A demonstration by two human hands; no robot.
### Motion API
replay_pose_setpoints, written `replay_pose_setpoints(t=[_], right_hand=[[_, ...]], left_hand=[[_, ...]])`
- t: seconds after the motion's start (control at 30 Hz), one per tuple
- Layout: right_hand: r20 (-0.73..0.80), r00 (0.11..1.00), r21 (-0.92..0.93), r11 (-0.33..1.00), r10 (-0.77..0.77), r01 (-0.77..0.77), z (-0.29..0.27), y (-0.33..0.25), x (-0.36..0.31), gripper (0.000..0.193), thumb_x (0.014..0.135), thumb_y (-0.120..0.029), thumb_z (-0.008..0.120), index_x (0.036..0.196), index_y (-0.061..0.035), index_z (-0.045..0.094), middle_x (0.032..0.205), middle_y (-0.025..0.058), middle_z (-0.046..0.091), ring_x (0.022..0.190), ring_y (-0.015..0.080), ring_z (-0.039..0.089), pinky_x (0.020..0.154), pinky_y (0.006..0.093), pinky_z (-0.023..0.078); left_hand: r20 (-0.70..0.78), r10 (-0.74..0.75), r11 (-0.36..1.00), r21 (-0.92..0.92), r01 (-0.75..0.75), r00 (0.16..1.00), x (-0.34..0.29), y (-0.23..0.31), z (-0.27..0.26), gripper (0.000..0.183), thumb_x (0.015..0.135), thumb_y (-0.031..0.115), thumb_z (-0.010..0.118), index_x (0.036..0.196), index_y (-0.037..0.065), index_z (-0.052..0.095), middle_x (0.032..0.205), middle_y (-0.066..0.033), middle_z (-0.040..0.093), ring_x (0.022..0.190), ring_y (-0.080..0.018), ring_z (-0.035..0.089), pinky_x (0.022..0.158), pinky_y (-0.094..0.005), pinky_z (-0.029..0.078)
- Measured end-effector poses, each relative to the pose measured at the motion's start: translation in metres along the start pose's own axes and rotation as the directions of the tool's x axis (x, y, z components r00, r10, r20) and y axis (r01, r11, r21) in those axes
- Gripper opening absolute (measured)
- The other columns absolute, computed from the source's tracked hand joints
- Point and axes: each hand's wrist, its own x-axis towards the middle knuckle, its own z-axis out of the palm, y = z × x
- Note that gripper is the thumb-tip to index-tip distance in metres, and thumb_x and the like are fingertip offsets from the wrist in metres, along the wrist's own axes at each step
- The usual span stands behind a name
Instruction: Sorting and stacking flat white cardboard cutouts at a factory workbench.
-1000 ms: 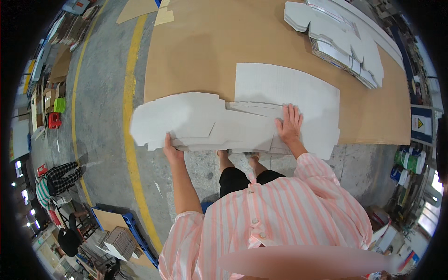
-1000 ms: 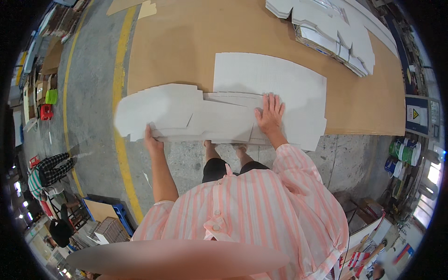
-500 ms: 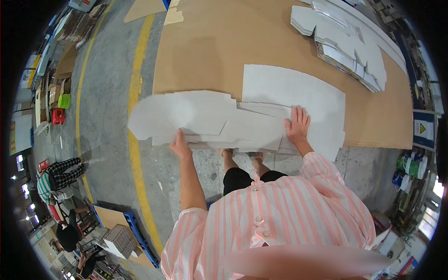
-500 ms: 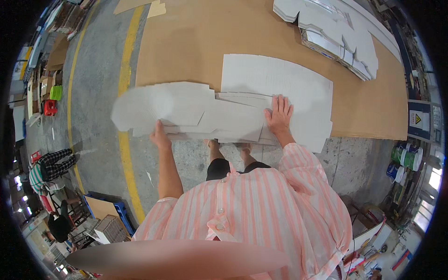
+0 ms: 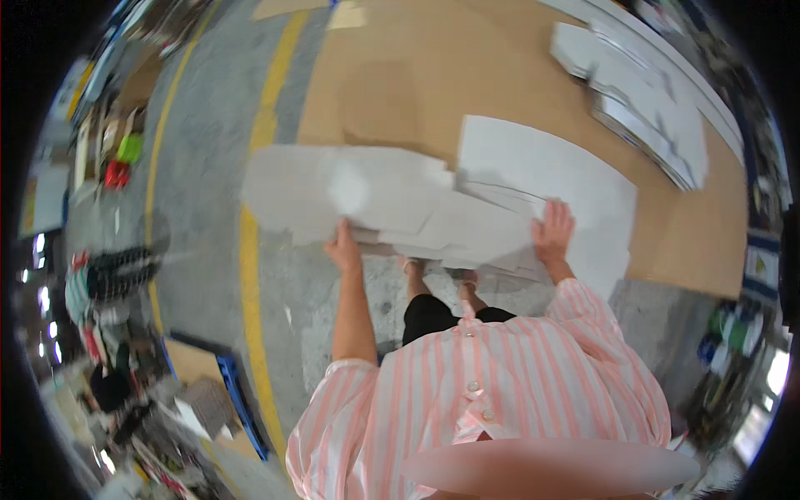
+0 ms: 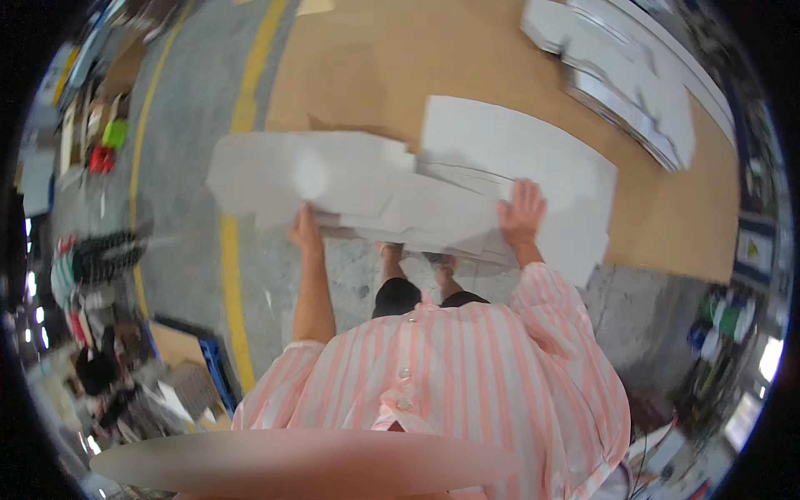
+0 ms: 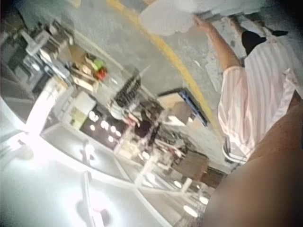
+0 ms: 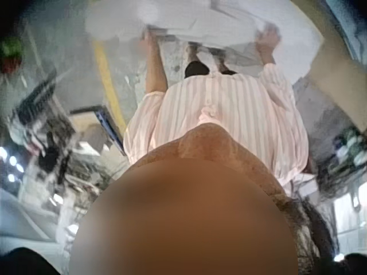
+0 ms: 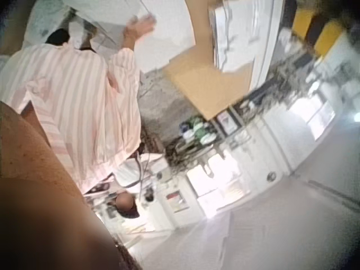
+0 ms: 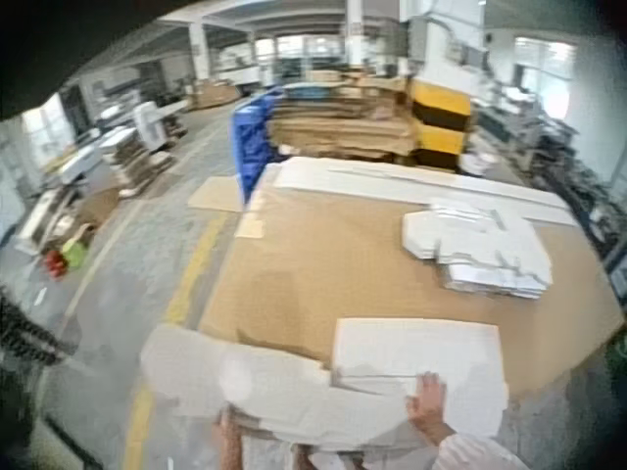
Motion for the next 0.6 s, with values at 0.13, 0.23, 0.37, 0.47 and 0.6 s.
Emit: replay_pose_setpoints(t=[0.13,0.23,0.37,0.47,0.6], right_hand=[[0.015,1.0,0.033,0.999,0.016,-0.017,-0.004,-0.025,0.019,0.059,0.081,-0.035,0.051,0.129,-0.0048,0.034,0.135,0.015,0.031,0.127,0.0334,0.024,0.1,0.0545,0.016],[-0.045,0.994,0.335,0.936,-0.1,0.109,0.007,-0.081,0.055,0.055,0.079,-0.025,0.056,0.124,0.0005,0.038,0.128,0.0177,0.039,0.123,0.0345,0.031,0.099,0.0486,0.023],[0.099,0.942,0.536,0.815,-0.322,0.222,0.008,-0.216,0.137,0.042,0.08,-0.025,0.051,0.115,-0.002,0.046,0.109,0.0186,0.054,0.102,0.0339,0.05,0.087,0.0423,0.039],[0.257,0.912,0.519,0.842,-0.318,0.147,0.026,-0.285,0.183,0.033,0.082,-0.029,0.046,0.099,-0.0034,0.057,0.099,0.0169,0.058,0.099,0.0325,0.051,0.081,0.0434,0.042],[0.366,0.861,0.532,0.838,-0.354,0.119,0.039,-0.327,0.184,0.029,0.082,-0.028,0.045,0.091,-0.0051,0.06,0.094,0.0167,0.059,0.094,0.0338,0.053,0.08,0.0441,0.042]], left_hand=[[0.25,-0.388,0.642,-0.617,0.455,0.887,0.022,-0.012,-0.011,0.029,0.078,0.022,0.063,0.096,-0.001,0.06,0.092,-0.0076,0.061,0.085,-0.0186,0.056,0.079,-0.0344,0.044],[0.24,-0.357,0.73,-0.532,0.43,0.903,0.019,-0.007,-0.008,0.035,0.079,0.023,0.063,0.105,0.001,0.055,0.101,-0.0078,0.058,0.093,-0.0209,0.055,0.083,-0.0367,0.043],[0.261,-0.368,0.685,-0.573,0.45,0.892,0.017,0.002,-0.012,0.033,0.08,0.024,0.062,0.103,0.002,0.055,0.099,-0.0069,0.059,0.092,-0.0203,0.055,0.083,-0.0358,0.043],[0.25,-0.364,0.68,-0.587,0.439,0.897,0.014,0.001,-0.004,0.033,0.081,0.024,0.062,0.103,0.001,0.055,0.097,-0.0067,0.059,0.089,-0.0198,0.055,0.081,-0.0356,0.043],[0.224,-0.427,0.691,-0.544,0.476,0.876,0.012,-0.001,-0.005,0.033,0.081,0.023,0.063,0.103,-0.001,0.055,0.096,-0.0075,0.058,0.084,-0.019,0.055,0.077,-0.0349,0.044]])
